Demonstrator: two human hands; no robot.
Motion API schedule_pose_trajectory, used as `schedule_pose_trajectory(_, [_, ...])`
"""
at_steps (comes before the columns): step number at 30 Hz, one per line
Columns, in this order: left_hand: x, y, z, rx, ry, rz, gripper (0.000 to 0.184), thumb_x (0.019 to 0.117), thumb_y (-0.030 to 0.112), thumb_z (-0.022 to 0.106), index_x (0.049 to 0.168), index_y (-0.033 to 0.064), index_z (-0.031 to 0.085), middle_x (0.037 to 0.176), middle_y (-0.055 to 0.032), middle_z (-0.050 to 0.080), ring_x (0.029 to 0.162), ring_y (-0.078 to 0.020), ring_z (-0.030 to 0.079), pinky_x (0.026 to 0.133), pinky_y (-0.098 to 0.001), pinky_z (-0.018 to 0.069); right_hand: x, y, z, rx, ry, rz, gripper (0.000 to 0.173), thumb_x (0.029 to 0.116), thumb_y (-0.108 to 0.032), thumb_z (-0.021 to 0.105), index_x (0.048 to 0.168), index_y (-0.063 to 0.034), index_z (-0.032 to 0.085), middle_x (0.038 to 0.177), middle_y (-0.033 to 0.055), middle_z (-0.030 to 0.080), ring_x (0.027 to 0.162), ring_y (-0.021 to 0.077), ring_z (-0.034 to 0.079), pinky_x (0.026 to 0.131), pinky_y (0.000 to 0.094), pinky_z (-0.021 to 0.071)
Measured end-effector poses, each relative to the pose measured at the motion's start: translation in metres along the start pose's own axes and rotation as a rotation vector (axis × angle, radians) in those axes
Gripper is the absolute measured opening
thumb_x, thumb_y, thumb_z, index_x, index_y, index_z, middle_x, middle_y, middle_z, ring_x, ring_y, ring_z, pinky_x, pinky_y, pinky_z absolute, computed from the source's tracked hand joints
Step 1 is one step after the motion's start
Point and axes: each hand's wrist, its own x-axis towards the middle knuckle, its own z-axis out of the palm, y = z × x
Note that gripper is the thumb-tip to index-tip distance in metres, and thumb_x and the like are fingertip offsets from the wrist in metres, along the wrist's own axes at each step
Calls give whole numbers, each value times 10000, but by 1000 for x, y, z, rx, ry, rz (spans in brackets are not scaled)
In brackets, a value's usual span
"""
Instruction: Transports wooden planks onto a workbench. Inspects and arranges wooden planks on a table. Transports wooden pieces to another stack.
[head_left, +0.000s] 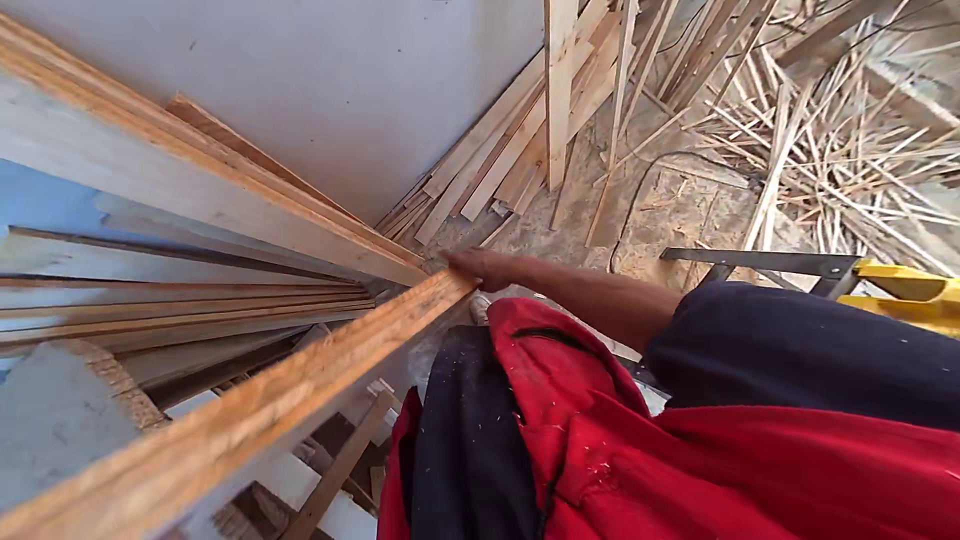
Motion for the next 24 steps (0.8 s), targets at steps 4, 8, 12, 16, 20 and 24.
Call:
schedule_pose_trajectory(4, [115,65,46,201,-105,120,1153,598,582,869,1425,-87,424,1292,-274,588,1141,-275,618,982,-446,520,-14,40,-27,193,383,403,982,778,-183,872,1587,-62,329,1494,265,479,1353,462,500,1075,669,434])
schedule_pose_trajectory(8, [220,106,140,364,-207,233,1031,604,604,879,1398,44,535,1272,-263,634,1117,-466,640,901,-707,490,-88,63,-27,479,576,634,693,931,-276,739,1501,-16,443,1269,249,658,1146,412,660,995,623,517])
schedule_pose_trajectory(12, [306,95,230,473,-366,115,981,633,500,942,1429,115,518,1263,-251,648,1124,-496,633,878,-763,467,-217,72,40,498,484,851,576,968,-282,699,1476,-90,506,1200,218,696,1095,408,686,957,670,527])
schedule_pose_trajectory(16, [369,53,308,538,-465,55,972,619,472,959,1414,127,519,1252,-253,653,1121,-495,636,871,-755,477,-379,46,195,577,530,1376,509,946,-327,738,1351,-47,608,1144,254,702,1072,457,676,929,714,511])
schedule_pose_trajectory(20, [422,19,363,530,-537,15,961,622,385,970,1424,111,517,1276,-276,636,1151,-512,615,907,-749,469,-443,-78,286,841,642,1890,470,929,-228,755,1293,38,622,1120,285,685,1023,436,668,886,645,536])
schedule_pose_trajectory(24, [471,-29,400,498,-586,-137,954,628,251,967,1444,79,504,1301,-310,616,1211,-531,580,947,-762,442,-336,-197,184,844,878,1542,382,1016,-36,572,1182,299,494,943,459,595,723,424,656,591,460,563])
